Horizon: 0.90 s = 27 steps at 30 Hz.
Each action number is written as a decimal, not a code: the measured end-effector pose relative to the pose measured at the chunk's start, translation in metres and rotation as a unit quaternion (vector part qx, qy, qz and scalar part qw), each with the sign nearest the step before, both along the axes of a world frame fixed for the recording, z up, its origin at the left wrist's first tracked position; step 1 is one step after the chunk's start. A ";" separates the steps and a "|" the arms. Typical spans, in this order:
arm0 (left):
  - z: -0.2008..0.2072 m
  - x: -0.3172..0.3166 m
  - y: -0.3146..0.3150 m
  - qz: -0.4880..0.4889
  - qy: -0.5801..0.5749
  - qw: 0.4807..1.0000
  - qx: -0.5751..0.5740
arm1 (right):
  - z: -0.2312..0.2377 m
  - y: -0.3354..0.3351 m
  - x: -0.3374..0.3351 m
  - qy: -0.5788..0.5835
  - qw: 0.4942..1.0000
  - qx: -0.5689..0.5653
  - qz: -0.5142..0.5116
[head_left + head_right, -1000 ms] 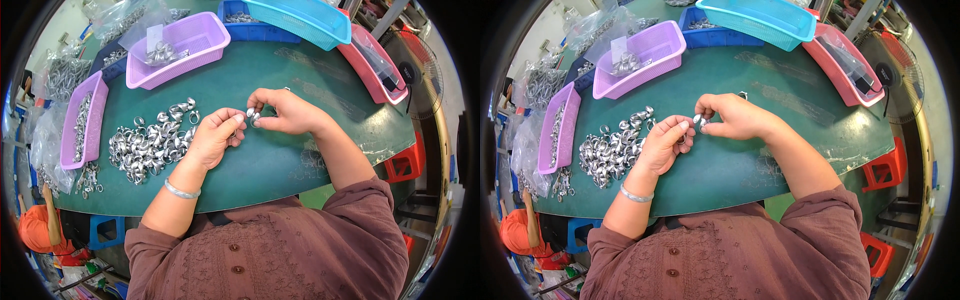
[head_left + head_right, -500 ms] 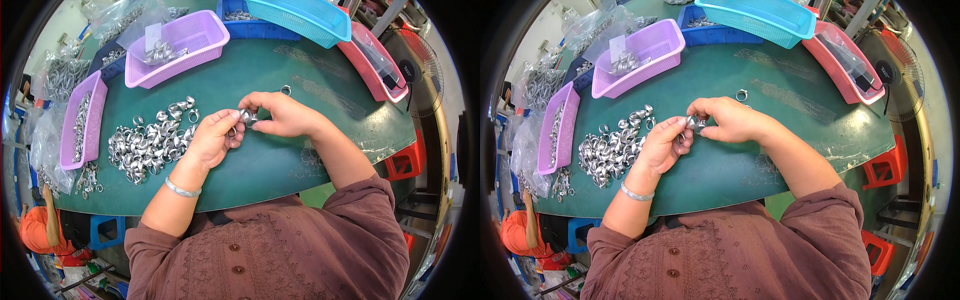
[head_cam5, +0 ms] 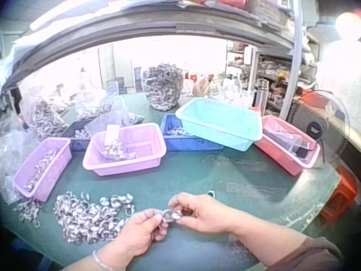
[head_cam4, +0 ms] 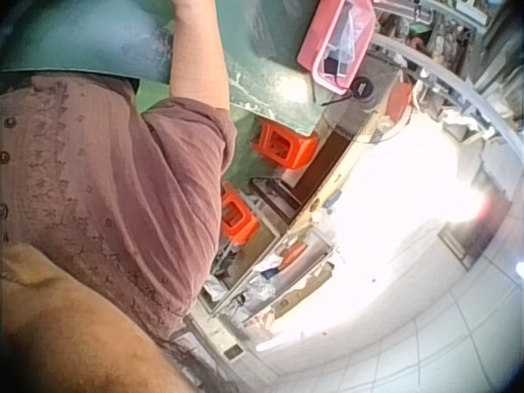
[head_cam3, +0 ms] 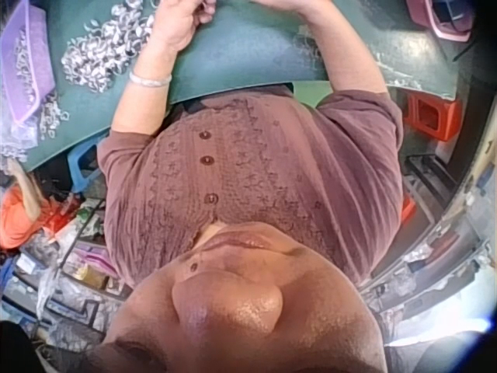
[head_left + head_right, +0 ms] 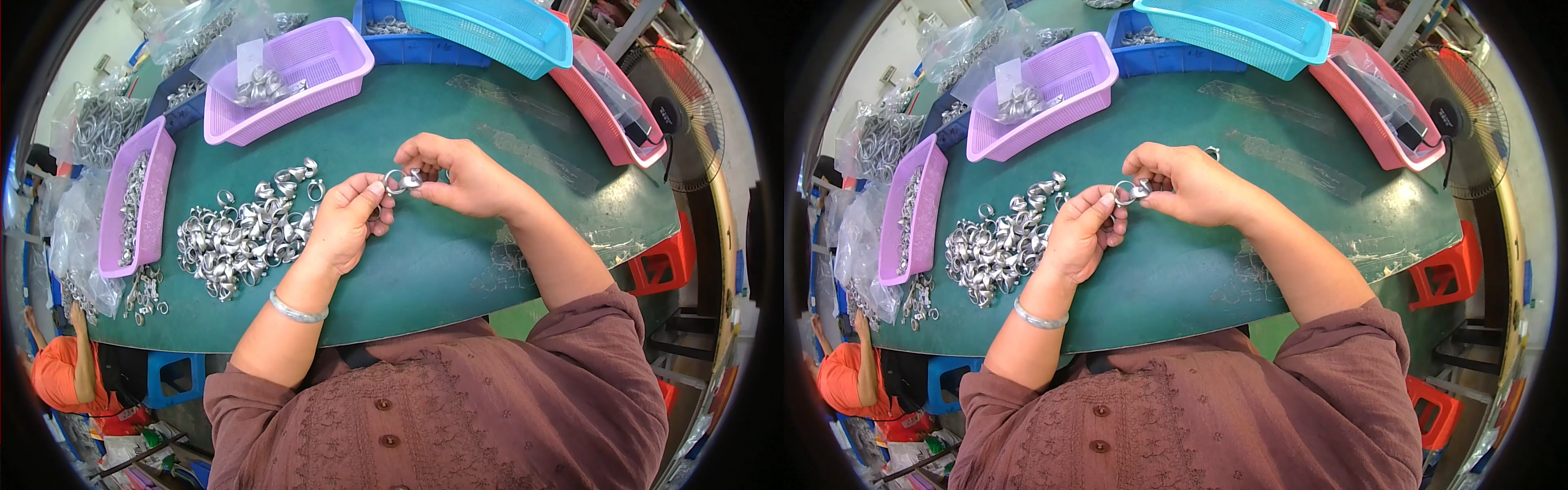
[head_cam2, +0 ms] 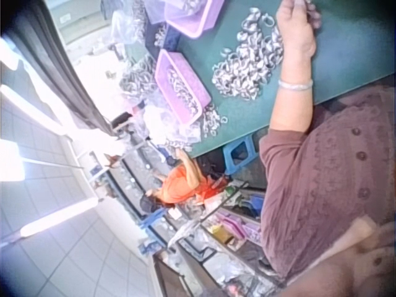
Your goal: The person assembles metal buckle components by hand, inserting a metal pin or bar into a curved metal frame and setting the finished pieces into a plastic tray.
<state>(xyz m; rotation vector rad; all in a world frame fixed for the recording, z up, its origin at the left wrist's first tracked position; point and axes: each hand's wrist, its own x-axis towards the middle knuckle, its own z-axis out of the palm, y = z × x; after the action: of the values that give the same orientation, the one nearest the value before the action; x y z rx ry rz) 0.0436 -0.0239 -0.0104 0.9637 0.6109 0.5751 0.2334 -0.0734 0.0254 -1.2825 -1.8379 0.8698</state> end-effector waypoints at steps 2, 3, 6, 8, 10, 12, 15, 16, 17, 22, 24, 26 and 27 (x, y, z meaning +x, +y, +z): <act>0.000 0.000 0.000 0.008 0.002 1.000 0.009 | 0.000 0.000 -0.001 -0.003 1.000 0.002 -0.001; 0.000 0.000 0.000 0.015 0.004 1.000 0.017 | 0.000 0.000 -0.001 0.008 1.000 -0.010 -0.002; 0.001 0.002 -0.001 0.041 0.011 0.999 0.024 | -0.005 0.001 0.000 0.032 0.999 -0.024 -0.004; 0.001 0.003 -0.002 0.052 0.003 0.998 0.024 | -0.005 0.001 -0.001 0.047 0.999 -0.026 -0.002; 0.001 0.003 -0.002 0.064 -0.005 0.998 0.024 | -0.003 0.000 -0.003 0.091 0.993 -0.080 -0.014; 0.001 0.002 -0.002 0.075 0.006 0.996 0.043 | -0.002 0.001 -0.005 0.109 0.989 -0.094 -0.019; 0.002 0.003 -0.004 0.077 0.008 0.996 0.045 | -0.003 0.001 -0.005 0.142 0.984 -0.110 -0.022; 0.002 0.003 -0.004 0.077 0.007 0.996 0.045 | -0.004 0.001 -0.004 0.157 0.981 -0.111 -0.020; 0.002 0.003 -0.004 0.082 0.007 0.996 0.046 | -0.004 0.002 -0.004 0.157 0.981 -0.111 -0.020; 0.002 0.004 -0.006 0.091 0.013 0.992 0.082 | -0.003 0.004 -0.002 0.232 0.957 -0.176 -0.005; 0.003 0.005 -0.008 0.111 0.019 0.988 0.102 | -0.003 0.004 -0.001 0.255 0.948 -0.191 -0.007; 0.003 0.004 -0.006 0.118 0.011 0.987 0.105 | -0.002 0.005 -0.001 0.277 0.939 -0.205 -0.007; 0.002 0.004 -0.005 0.124 0.004 0.987 0.107 | -0.003 0.005 -0.001 0.290 0.934 -0.210 -0.003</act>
<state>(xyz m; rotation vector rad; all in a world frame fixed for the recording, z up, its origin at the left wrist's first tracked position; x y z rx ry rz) 0.0472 -0.0289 -0.0080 1.0990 0.6910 0.8719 0.2320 -0.0687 0.0227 -1.1045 -1.2131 1.5105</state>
